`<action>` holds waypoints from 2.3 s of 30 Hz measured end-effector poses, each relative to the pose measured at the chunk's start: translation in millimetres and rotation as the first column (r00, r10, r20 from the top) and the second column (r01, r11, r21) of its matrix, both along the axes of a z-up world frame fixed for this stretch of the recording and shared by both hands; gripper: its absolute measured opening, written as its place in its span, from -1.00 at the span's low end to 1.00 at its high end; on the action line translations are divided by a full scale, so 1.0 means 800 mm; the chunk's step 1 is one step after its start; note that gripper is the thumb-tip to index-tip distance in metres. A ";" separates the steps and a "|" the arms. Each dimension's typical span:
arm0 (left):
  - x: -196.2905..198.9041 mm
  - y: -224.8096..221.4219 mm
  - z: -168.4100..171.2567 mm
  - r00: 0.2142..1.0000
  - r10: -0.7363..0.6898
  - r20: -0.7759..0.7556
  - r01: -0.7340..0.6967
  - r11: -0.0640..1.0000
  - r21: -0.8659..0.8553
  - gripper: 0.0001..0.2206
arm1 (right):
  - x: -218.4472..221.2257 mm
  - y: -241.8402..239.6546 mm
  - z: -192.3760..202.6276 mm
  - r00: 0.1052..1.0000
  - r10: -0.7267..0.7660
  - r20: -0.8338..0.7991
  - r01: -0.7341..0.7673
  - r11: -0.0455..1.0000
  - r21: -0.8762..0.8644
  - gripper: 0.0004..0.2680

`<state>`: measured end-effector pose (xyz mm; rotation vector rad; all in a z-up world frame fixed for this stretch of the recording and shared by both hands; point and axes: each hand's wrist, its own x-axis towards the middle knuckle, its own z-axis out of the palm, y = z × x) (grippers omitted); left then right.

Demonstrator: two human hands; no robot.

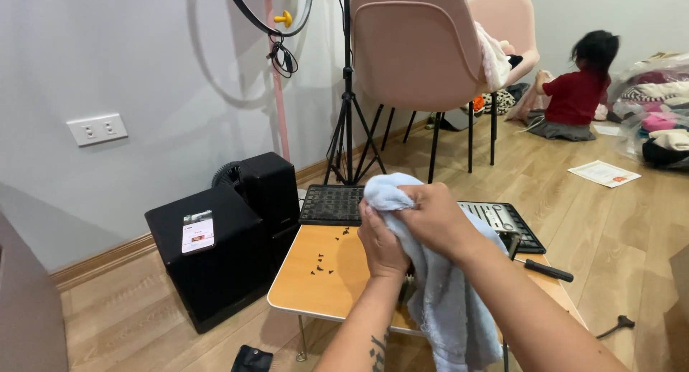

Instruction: Cleaning a computer heat sink by wiping it with a cloth and then using a screwdriver to disassemble it for further cleaning.

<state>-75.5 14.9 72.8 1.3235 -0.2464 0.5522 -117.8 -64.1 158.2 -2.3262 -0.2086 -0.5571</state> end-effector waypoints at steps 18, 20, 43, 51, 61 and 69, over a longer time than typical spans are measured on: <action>-0.015 -0.001 0.016 1.000 0.001 0.017 -0.002 0.999 0.033 -0.43 | -0.037 -0.121 -0.047 0.834 -0.544 -0.092 0.491 0.807 -0.328 -0.65; 0.001 -0.004 0.002 1.000 -0.007 0.011 0.006 0.997 0.074 -0.40 | -0.069 -0.098 -0.014 0.732 -0.668 -0.133 0.609 0.729 -0.312 -0.69; 0.003 -0.010 0.007 0.993 0.061 -0.100 -0.044 0.985 0.169 -0.68 | -0.089 -0.143 -0.096 0.683 -0.707 -0.183 0.728 0.676 0.108 -0.68; 0.008 -0.018 0.011 0.985 0.066 -0.161 -0.037 0.984 0.176 -0.66 | -0.084 -0.135 -0.132 0.724 -0.613 -0.314 0.639 0.426 0.641 -0.67; 0.000 -0.028 0.000 0.992 0.126 -0.026 -0.119 0.972 0.202 -0.70 | -0.076 -0.130 -0.154 0.689 -0.693 -0.211 0.683 0.525 0.508 -0.73; 0.023 -0.023 -0.042 0.955 -0.245 -0.165 0.132 0.854 -0.503 -0.63 | -0.090 -0.089 -0.077 0.735 -0.548 0.399 0.440 0.834 0.334 -0.86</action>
